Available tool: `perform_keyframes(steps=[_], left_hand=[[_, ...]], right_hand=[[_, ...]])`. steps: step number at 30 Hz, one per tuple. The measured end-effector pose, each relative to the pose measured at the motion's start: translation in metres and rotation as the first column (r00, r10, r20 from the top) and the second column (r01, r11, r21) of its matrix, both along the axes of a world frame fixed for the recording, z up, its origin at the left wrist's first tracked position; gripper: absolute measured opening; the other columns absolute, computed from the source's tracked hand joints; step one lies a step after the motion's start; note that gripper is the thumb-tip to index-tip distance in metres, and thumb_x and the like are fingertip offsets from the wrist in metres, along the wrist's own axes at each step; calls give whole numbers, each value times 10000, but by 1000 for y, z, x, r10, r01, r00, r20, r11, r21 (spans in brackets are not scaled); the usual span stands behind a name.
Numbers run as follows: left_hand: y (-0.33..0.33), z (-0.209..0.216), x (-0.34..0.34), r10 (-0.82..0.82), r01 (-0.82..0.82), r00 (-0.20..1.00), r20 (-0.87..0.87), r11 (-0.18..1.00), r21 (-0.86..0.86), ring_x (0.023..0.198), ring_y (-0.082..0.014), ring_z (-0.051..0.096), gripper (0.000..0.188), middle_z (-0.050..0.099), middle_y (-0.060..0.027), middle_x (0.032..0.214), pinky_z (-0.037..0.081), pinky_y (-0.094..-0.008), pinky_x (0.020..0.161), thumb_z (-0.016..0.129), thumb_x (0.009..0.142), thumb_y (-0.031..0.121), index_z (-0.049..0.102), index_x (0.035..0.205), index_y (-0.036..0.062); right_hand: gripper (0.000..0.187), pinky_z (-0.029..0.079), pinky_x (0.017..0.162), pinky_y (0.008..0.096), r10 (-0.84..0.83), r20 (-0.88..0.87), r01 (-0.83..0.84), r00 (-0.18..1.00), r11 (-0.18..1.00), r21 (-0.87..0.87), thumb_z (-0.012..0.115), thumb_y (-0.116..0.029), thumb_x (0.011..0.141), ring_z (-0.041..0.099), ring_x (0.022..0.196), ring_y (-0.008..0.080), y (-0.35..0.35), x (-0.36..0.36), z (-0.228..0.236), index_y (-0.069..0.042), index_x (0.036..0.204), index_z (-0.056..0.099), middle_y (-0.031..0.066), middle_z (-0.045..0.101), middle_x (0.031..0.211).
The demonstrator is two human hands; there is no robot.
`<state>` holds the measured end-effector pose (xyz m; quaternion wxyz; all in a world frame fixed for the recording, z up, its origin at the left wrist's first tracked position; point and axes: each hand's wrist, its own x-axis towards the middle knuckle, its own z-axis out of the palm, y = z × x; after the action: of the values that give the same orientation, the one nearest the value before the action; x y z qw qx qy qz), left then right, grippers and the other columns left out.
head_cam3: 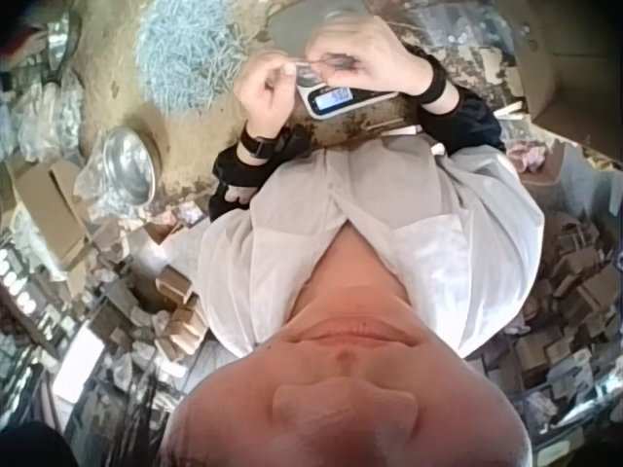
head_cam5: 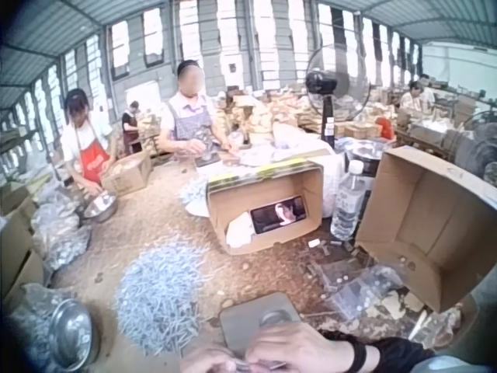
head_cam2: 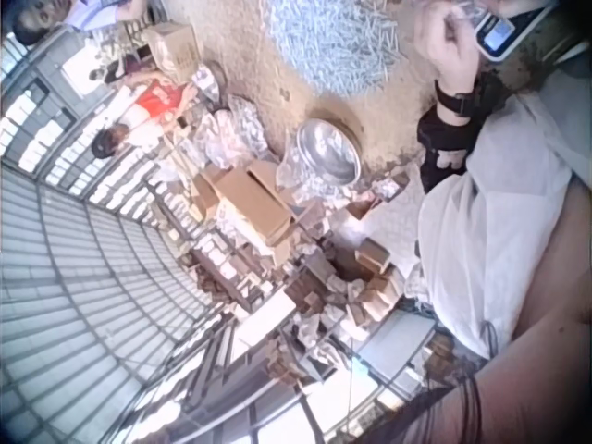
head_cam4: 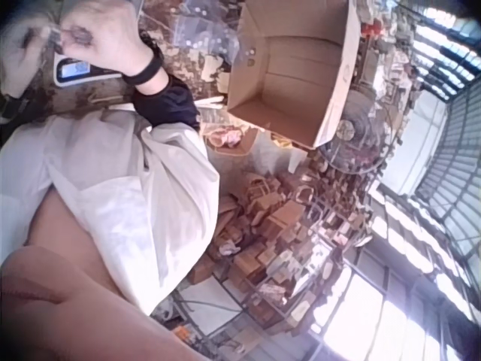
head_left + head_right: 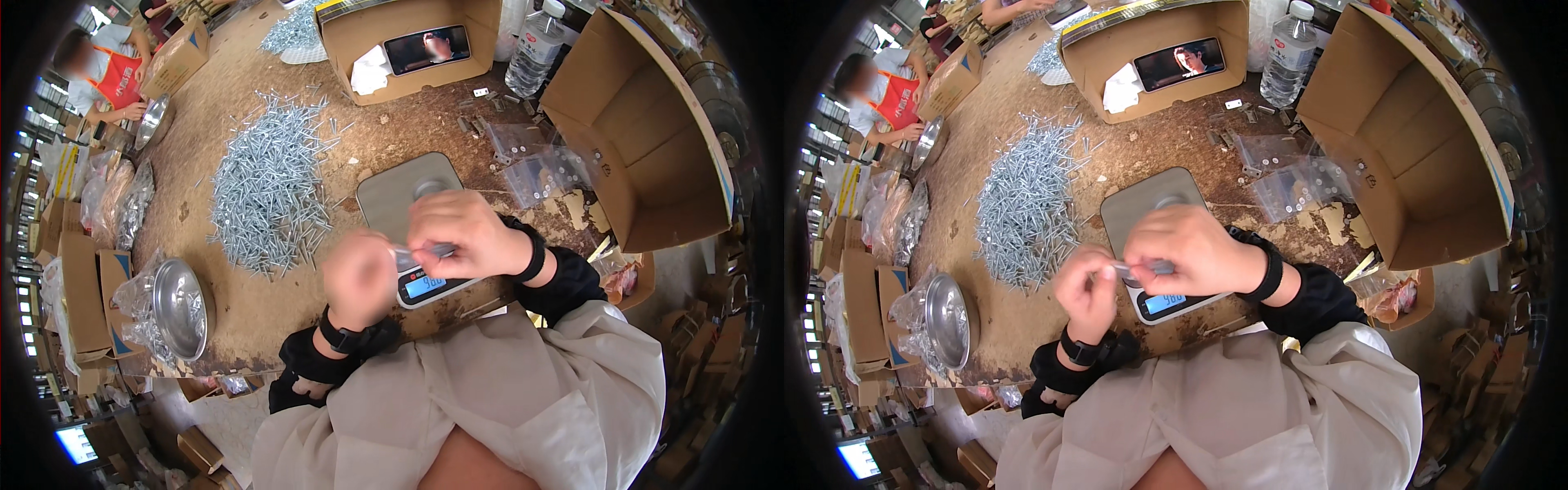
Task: The person weighs small metal nails on a digital scale, placing them into small plastic bags. They repeatedly pick up nails from a pile on the table, place them on the scale, and transfer them into bags, occasionally adjusting the quantity to reach a target weight.
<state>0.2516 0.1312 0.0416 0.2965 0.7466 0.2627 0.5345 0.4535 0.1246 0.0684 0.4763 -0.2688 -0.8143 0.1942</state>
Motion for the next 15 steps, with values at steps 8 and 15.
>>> perform_keyframes(steps=[8,15], left_hand=[[18,5,-37,339,-270,877,340,934,-234,733,-133,544,94,583,-66,835,439,-270,706,481,963,70,543,905,32],[27,38,-175,753,-790,467,464,591,-164,746,-114,520,116,578,-21,827,418,-244,699,537,986,146,560,917,56]], right_hand=[[118,426,544,280,-24,-163,10,986,996,-88,675,-9,750,536,575,148,5,15,8,-68,749,573,18,545,664],[106,433,589,244,-284,-197,245,938,948,-200,684,-86,866,531,626,93,8,25,6,-22,813,618,13,587,691]])
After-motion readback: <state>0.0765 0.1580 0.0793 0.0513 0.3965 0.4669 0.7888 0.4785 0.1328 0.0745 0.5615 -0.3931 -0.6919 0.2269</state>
